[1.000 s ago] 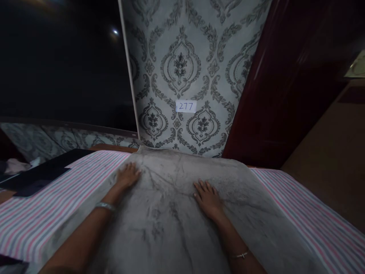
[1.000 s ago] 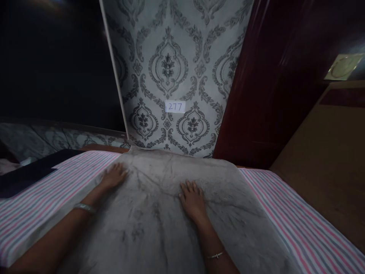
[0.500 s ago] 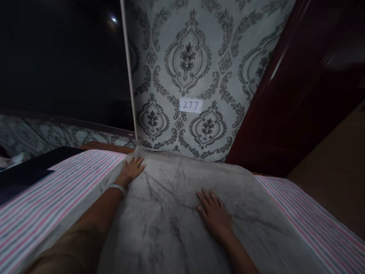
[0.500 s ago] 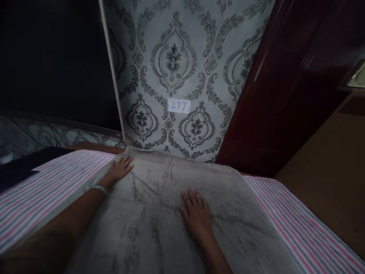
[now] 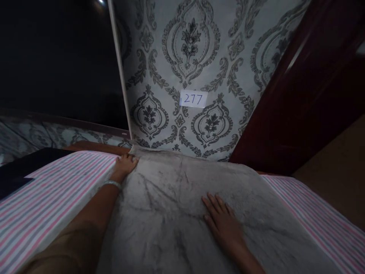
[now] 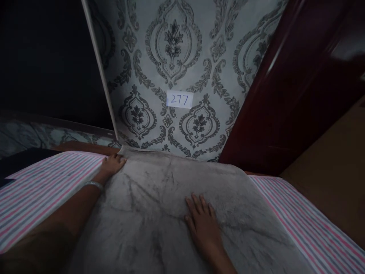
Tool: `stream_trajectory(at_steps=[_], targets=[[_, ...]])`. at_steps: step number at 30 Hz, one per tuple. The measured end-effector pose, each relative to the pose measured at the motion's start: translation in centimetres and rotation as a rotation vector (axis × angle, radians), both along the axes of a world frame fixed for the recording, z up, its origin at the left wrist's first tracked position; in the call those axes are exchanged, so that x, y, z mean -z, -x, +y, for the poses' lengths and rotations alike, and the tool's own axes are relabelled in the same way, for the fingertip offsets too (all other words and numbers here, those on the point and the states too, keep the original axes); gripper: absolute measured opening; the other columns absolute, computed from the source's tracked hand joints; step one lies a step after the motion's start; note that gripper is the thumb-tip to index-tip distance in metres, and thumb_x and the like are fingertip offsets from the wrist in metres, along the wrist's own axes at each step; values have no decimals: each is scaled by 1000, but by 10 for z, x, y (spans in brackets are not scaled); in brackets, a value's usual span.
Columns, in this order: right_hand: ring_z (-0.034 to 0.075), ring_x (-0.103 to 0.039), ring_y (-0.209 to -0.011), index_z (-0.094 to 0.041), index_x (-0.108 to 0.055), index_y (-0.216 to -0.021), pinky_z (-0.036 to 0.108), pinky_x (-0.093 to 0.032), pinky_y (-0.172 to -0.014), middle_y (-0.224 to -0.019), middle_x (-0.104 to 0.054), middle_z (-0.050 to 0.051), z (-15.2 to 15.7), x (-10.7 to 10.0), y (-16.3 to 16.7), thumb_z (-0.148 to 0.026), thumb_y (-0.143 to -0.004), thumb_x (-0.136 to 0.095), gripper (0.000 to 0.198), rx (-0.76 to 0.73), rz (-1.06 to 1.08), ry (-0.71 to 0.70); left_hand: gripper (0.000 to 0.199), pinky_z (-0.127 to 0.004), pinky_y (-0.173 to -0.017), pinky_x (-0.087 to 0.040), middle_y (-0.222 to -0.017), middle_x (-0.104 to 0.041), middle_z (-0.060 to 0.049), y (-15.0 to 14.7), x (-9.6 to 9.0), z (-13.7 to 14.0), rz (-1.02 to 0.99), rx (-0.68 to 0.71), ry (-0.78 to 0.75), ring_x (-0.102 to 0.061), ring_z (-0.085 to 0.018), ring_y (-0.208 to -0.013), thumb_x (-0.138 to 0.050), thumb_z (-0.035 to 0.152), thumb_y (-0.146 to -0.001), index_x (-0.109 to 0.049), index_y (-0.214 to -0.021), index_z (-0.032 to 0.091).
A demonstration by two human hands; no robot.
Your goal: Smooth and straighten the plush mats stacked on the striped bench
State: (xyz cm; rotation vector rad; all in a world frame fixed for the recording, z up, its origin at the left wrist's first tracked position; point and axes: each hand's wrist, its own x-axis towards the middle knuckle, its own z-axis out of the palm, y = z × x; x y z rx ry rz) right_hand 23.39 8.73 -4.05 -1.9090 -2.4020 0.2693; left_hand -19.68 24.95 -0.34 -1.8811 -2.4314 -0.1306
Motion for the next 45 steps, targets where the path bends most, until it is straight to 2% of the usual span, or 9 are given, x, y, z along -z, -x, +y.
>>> stream_trajectory(at_steps=[8, 11, 14, 18, 21, 29, 39, 42, 45], targets=[[24, -10, -151, -33, -28, -154, 47, -12, -120, -163, -18, -4, -3, -16, 7, -46, -99, -30, 56, 0, 47, 17, 73, -67, -110, -23, -154, -37, -21, -10, -31, -4, -22, -48, 159, -28, -39, -144, -27, 62, -90, -42, -147, 19], [23, -9, -151, -33, -28, -154, 46, -10, -120, -164, -18, -3, -3, -22, 9, -44, -99, -31, 56, 11, 67, 27, 74, -67, -112, -17, -161, -21, -20, -52, -33, -23, -4, 38, 94, -15, -39, -149, -22, 60, -92, -33, -152, 18], [24, -9, -151, -33, -29, -154, 46, -8, -120, -164, -18, -2, -2, -25, 9, -43, -99, -31, 56, 12, 85, 35, 69, -63, -116, -13, -164, -12, -14, -110, -24, -53, -22, 284, 126, -10, -34, -151, -23, 57, -94, -28, -154, 23], [24, -10, -151, -32, -30, -154, 47, -8, -119, -164, -19, -1, -2, -28, 7, -46, -100, -30, 56, 4, 86, 24, 69, -58, -119, -11, -165, -10, -11, -174, -5, -94, -53, 510, 227, -8, -29, -152, -27, 58, -94, -23, -155, 25], [25, -11, -151, -31, -30, -154, 47, -9, -119, -164, -20, 0, -4, -31, 6, -47, -100, -29, 57, -5, 81, 6, 69, -58, -119, -10, -164, -15, -12, -197, 6, -112, -22, 535, 156, -9, -31, -151, -29, 59, -94, -25, -154, 27], [29, -11, -150, -31, -28, -154, 51, -11, -117, -164, -20, -1, -1, -29, -11, -54, -99, -25, 60, 13, 85, -13, 66, -57, -118, -13, -163, -19, -10, -203, 7, -118, 18, 507, 95, -14, -32, -150, -31, 57, -94, -28, -154, 28], [28, -9, -151, -32, -19, -156, 54, -12, -117, -165, -12, -1, -30, -25, -134, -57, -99, -23, 62, 382, -37, 20, 66, -59, -117, -17, -163, -21, -8, -198, 5, -113, 6, 544, 94, -16, -32, -150, -31, 57, -93, -30, -153, 28], [30, -10, -150, -32, -20, -156, 56, -12, -117, -165, -12, 0, -40, -30, -138, -56, -100, -24, 62, 441, -49, 29, 62, -60, -116, -17, -162, -23, -5, -197, 3, -113, 7, 595, 87, -17, -33, -150, -31, 53, -94, -32, -152, 30], [34, -10, -150, -30, -26, -155, 60, -11, -117, -164, -16, 4, -53, -34, -112, -55, -100, -29, 61, 375, -25, 21, 58, -57, -117, -17, -161, -26, -2, -198, 0, -116, 13, 696, 88, -18, -29, -150, -27, 46, -95, -34, -151, 30]])
